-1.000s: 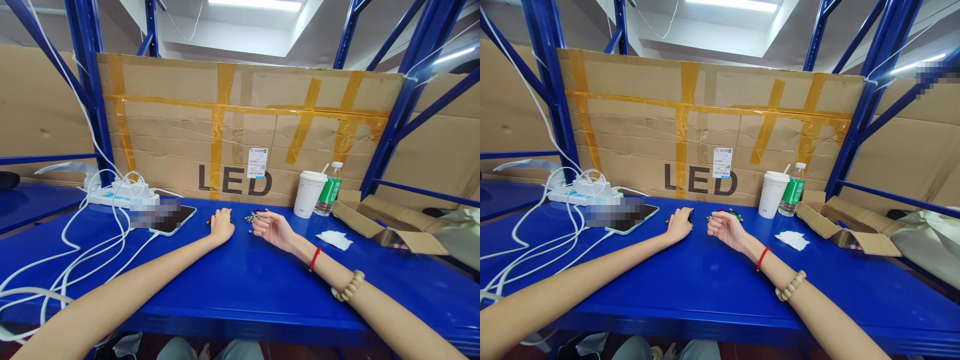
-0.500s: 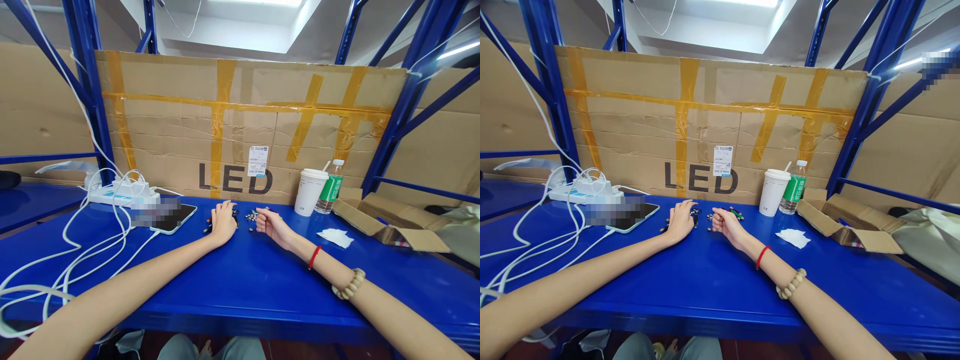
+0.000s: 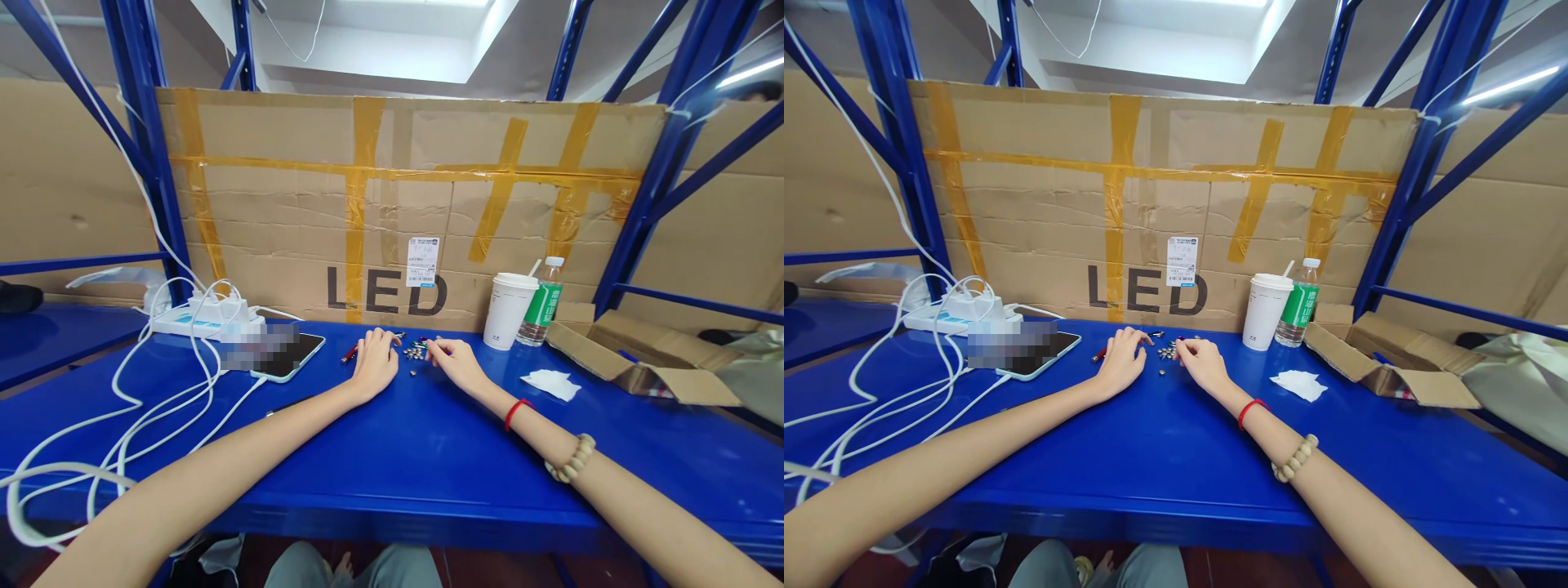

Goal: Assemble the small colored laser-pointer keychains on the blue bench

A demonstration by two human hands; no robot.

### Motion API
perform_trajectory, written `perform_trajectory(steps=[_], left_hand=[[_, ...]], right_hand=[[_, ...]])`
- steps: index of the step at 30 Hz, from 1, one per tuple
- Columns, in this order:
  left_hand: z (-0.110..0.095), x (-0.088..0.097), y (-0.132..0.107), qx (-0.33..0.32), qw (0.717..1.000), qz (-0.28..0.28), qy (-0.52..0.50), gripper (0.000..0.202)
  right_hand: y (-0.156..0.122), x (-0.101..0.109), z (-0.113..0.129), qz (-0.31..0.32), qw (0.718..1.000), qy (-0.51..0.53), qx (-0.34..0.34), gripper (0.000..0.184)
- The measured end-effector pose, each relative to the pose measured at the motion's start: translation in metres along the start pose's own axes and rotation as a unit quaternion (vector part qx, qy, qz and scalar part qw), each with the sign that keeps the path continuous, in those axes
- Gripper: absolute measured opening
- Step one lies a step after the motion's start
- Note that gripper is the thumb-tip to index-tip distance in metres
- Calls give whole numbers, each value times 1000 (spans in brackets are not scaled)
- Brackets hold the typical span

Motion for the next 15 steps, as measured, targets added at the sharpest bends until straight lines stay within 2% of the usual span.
perform_trajectory(steps=[2, 4, 7, 9, 11, 15], left_hand=[[-10, 5, -5, -81, 996, -1, 23, 25], [-25, 9, -14, -213, 975, 35, 49, 26], [-46, 14, -36, -407, 902, 140, 49, 28], [-55, 18, -49, -482, 857, 178, 40, 35], [-59, 20, -53, -498, 850, 165, 57, 43], [-53, 18, -45, -431, 888, 129, 92, 39]], right_hand=[[0, 1, -2, 5, 1000, -18, -5, 43], [1, 3, -7, 0, 1000, -28, -13, 43], [2, 7, -14, -10, 999, -30, -27, 42], [2, 8, -18, -13, 999, -25, -31, 42], [2, 8, -19, -12, 999, -21, -33, 42], [3, 7, -20, -6, 999, -28, -31, 41]])
Point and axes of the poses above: each hand's wrist, its own y-axis towards the middle knuckle, its own x-axis out of the back of the hand, z = x × y, the point moved 3 cm from there along y, towards the middle knuckle, and after that the axes turned 9 degrees about x, right-handed, at the moved point
